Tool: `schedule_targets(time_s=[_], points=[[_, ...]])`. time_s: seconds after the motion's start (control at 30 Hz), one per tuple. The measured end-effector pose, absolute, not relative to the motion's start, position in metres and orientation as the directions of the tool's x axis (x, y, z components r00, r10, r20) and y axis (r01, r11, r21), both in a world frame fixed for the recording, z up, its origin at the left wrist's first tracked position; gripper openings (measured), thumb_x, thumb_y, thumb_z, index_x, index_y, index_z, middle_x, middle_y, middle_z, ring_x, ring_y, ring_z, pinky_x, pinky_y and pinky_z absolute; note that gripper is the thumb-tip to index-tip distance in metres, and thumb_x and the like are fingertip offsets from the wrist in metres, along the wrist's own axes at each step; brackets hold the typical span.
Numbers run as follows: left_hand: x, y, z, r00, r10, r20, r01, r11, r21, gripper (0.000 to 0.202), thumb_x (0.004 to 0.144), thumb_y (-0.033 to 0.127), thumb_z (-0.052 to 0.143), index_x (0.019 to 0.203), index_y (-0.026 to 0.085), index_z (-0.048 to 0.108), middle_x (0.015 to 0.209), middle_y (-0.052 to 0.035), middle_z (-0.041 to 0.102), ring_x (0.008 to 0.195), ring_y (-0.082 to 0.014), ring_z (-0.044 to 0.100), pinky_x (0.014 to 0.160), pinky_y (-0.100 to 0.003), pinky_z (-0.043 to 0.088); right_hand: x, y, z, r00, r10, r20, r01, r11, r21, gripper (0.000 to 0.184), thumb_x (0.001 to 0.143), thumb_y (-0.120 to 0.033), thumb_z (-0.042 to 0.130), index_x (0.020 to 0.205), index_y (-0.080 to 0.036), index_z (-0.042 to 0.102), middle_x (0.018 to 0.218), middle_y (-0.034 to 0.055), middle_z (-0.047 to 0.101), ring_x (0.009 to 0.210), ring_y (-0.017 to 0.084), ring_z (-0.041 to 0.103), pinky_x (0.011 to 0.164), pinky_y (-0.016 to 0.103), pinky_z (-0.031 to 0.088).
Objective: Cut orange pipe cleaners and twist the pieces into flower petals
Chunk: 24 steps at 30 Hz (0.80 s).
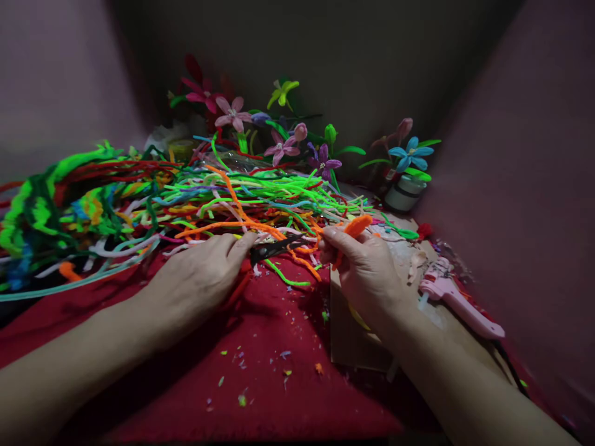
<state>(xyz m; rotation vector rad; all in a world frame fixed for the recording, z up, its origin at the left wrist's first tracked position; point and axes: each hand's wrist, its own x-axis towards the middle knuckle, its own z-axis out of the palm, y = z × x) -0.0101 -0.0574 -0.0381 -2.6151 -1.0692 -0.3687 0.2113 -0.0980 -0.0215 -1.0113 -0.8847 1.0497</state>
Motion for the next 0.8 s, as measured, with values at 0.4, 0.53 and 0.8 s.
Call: schedule_targets(time_s=[0.4,0.53,0.8], points=[[-0.0038,-0.0637,-0.0414,0.728,0.579,0.369,0.685,-0.588,-0.431,0.040,0.085,0.003,0.033,0.122,0.002,0.048,0.091,-0.0155,0.061,0.079,-0.0243,0.060,0.067,-0.035,0.052,0.2017,-0.1023,-0.0243,0.283,0.958,0.045,-0.251,0.119,-0.961,0.018,0.071,-0.026,0.067,0.059,-0.014,0.061,0.056,-0.0013,0.059,0.055,0.009,0.051,0.058,0.025,0.038],[-0.0023,-0.0631,-0.0404,0.727,0.563,0.394,0.686,-0.567,-0.456,0.041,0.085,0.003,0.033,0.123,0.000,0.047,0.087,-0.0150,0.061,0.073,-0.0248,0.058,0.062,-0.036,0.051,0.2019,-0.1010,-0.0249,0.293,0.956,0.016,-0.274,0.100,-0.957,0.016,0.071,-0.026,0.067,0.060,-0.015,0.062,0.056,-0.0012,0.060,0.053,0.009,0.052,0.058,0.025,0.039],[-0.0023,-0.0640,-0.0407,0.724,0.579,0.375,0.686,-0.548,-0.479,0.042,0.086,0.003,0.028,0.123,0.003,0.048,0.085,-0.0141,0.060,0.071,-0.0247,0.056,0.060,-0.036,0.049,0.2038,-0.1009,-0.0262,0.271,0.961,0.058,-0.234,0.124,-0.964,0.018,0.073,-0.025,0.064,0.058,-0.015,0.062,0.057,-0.0011,0.060,0.055,0.009,0.052,0.059,0.025,0.040]])
